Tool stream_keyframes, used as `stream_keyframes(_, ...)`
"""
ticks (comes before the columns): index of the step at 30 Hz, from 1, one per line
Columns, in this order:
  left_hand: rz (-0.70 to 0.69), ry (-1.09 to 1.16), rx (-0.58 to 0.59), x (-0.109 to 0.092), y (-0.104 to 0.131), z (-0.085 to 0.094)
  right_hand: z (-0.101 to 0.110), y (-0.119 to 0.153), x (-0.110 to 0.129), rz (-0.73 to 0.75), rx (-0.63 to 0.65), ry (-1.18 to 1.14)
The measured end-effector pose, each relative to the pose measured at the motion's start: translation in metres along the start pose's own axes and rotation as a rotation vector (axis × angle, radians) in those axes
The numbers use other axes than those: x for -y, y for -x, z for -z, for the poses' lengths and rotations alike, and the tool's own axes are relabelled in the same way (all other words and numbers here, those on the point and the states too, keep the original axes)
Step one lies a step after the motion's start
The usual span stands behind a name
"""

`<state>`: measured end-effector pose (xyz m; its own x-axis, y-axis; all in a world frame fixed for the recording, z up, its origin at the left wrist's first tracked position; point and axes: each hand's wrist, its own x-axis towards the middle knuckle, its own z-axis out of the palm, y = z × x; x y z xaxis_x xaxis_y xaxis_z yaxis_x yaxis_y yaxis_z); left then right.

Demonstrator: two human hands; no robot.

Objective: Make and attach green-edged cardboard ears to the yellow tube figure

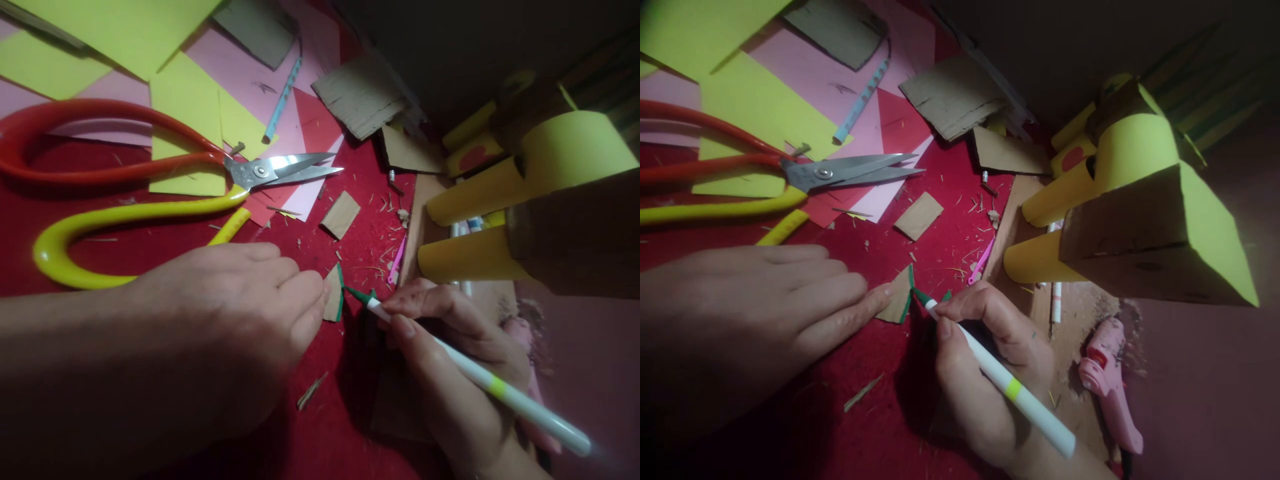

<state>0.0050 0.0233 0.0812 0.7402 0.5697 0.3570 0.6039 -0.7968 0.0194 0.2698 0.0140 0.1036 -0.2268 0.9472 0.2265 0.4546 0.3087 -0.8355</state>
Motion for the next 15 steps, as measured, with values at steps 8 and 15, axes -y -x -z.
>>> stream_keyframes(8,0.027,-0.023,-0.046,-0.001,0.001,-0.009,0.020,-0.003,-0.012,-0.031,0.048,0.045)
stream_keyframes(15,0.016,-0.011,0.020,-0.002,-0.001,0.000,0.023,0.001,-0.016,-0.041,0.014,0.038)
